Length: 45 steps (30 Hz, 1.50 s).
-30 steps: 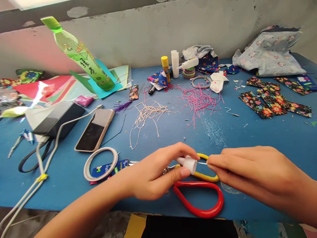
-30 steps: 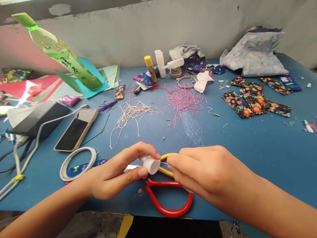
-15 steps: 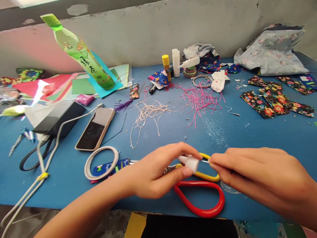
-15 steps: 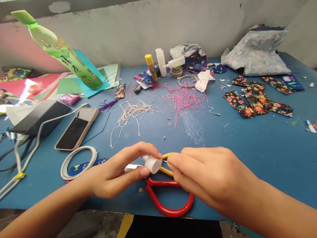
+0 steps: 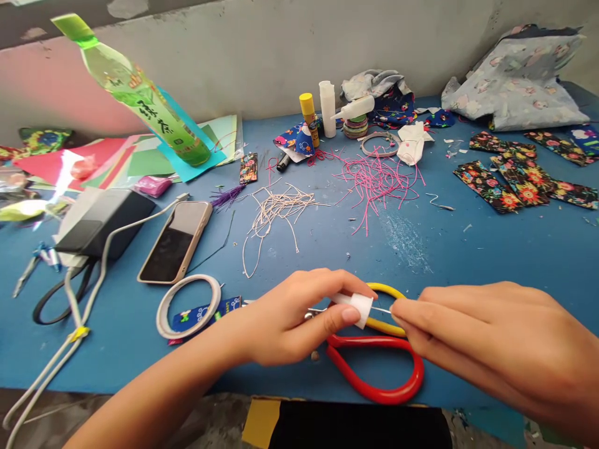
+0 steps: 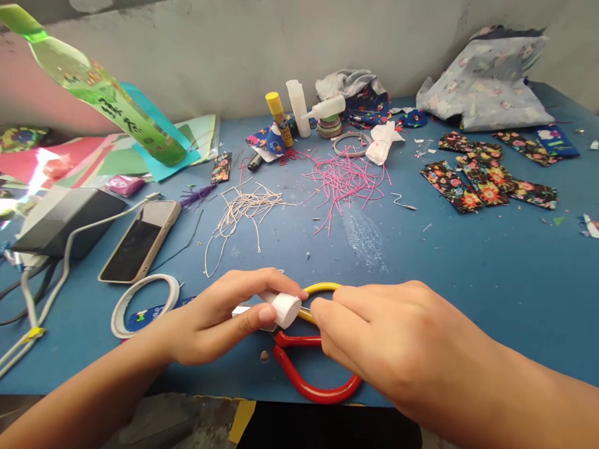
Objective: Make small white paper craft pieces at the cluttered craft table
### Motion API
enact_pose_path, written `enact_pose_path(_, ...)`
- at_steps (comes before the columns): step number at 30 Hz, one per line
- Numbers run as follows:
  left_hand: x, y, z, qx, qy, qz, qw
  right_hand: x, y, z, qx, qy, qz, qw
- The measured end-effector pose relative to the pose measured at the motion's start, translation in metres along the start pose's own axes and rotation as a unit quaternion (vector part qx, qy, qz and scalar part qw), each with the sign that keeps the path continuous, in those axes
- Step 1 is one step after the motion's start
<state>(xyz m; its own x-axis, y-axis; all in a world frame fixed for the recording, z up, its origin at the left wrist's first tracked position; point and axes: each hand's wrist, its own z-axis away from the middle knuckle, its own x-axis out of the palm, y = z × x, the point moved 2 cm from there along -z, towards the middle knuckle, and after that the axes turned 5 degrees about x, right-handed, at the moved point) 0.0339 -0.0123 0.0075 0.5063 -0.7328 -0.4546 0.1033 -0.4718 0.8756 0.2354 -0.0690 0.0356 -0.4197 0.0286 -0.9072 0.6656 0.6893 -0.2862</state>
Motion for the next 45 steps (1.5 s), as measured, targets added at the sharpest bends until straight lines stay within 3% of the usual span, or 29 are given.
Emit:
enact_pose_path(9, 0.002, -0.002, 0.000, 0.028, -0.085, -0.034, 0.995, 0.013, 0.006, 0.001, 0.044, -0.089, -0.148, 0.984)
enact_pose_path(14, 0.002, 0.001, -0.002, 0.047, -0.124, -0.011, 0.991, 0.018, 0.010, -0.005, 0.055, -0.128, -0.269, 0.953)
enact_pose_path(25, 0.001, 0.004, 0.000, 0.066, -0.136, 0.034, 0.988, 0.021, 0.018, -0.006, 0.156, -0.261, -0.373, 0.877)
enact_pose_path(32, -0.002, 0.005, 0.002, 0.072, -0.102, 0.036, 0.991, 0.018, 0.020, -0.010, 0.216, -0.256, -0.423, 0.842)
enact_pose_path(40, -0.004, 0.002, 0.004, 0.082, -0.067, -0.003, 0.994, 0.011, 0.019, -0.008, 0.260, -0.232, -0.380, 0.857)
enact_pose_path(45, -0.005, 0.002, 0.004, 0.081, -0.054, -0.017, 0.995, 0.010, 0.015, -0.012, 0.259, -0.181, -0.373, 0.872)
